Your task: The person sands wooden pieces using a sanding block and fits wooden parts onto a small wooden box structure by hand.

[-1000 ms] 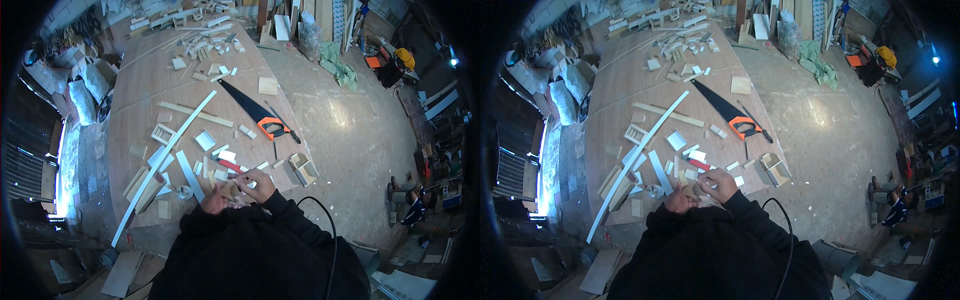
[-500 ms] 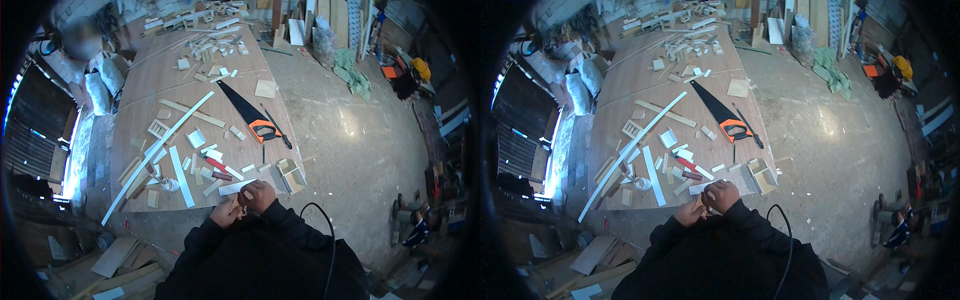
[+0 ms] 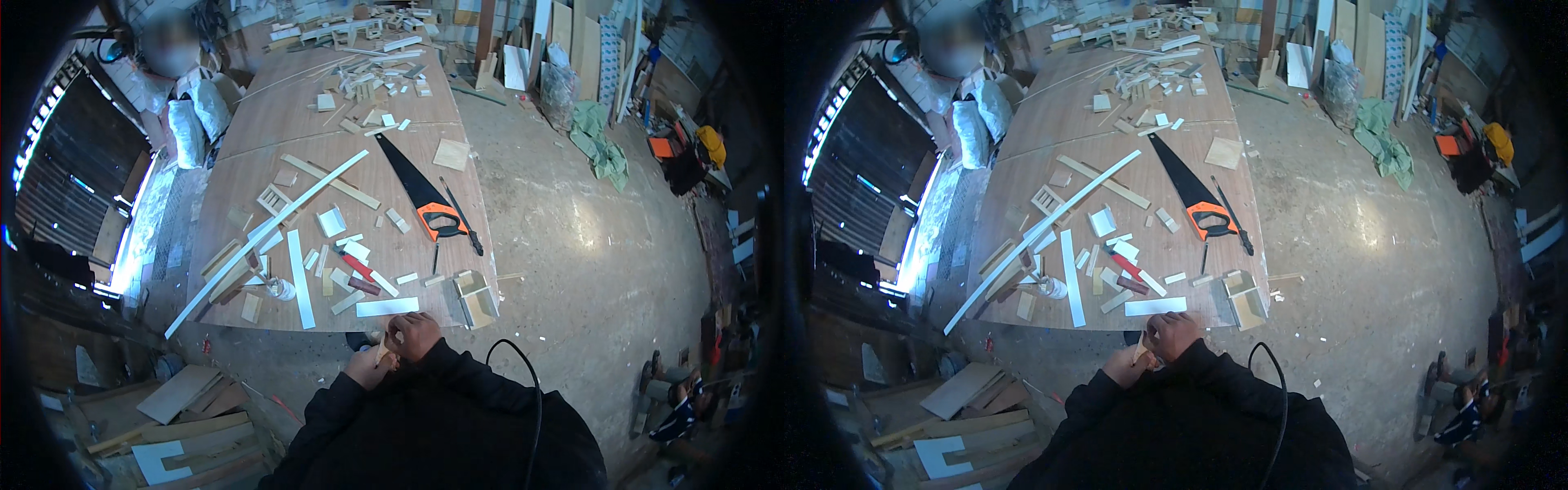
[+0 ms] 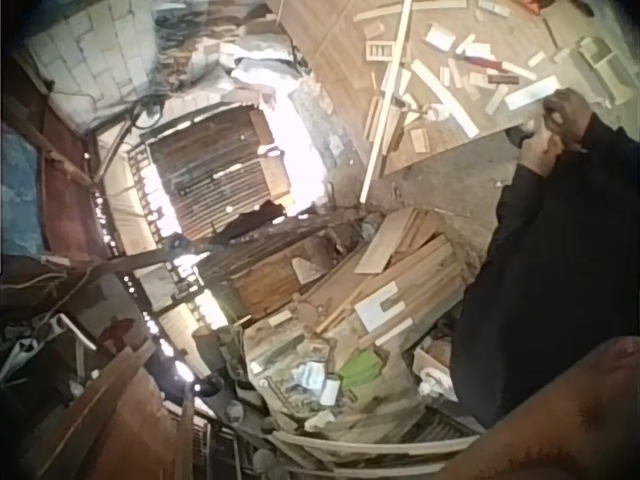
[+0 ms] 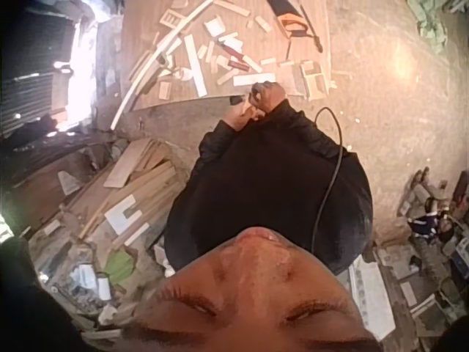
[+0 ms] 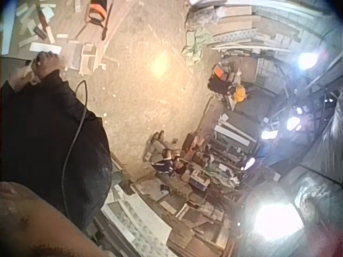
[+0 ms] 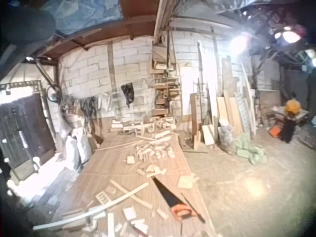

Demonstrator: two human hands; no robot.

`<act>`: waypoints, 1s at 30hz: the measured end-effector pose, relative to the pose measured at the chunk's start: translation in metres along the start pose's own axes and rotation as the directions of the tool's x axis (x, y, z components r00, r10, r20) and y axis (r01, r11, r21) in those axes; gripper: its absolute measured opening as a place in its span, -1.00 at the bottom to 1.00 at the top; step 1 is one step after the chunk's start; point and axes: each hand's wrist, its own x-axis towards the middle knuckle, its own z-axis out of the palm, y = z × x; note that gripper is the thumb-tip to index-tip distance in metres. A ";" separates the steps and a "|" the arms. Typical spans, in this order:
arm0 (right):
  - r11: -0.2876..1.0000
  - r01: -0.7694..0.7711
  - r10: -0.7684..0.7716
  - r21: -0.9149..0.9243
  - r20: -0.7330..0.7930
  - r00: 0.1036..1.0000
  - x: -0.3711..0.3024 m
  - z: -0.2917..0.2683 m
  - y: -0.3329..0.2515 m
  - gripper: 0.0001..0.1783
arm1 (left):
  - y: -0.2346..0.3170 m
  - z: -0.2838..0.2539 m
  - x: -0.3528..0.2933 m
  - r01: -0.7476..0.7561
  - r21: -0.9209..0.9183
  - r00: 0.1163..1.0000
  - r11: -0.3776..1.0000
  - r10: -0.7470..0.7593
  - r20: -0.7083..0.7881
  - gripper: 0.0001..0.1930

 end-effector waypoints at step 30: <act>0.616 -0.421 0.085 0.666 0.476 0.875 -0.031 -0.007 0.019 -0.80 | 0.000 0.017 -0.028 0.124 -0.604 0.992 0.787 -0.111 0.060 -0.66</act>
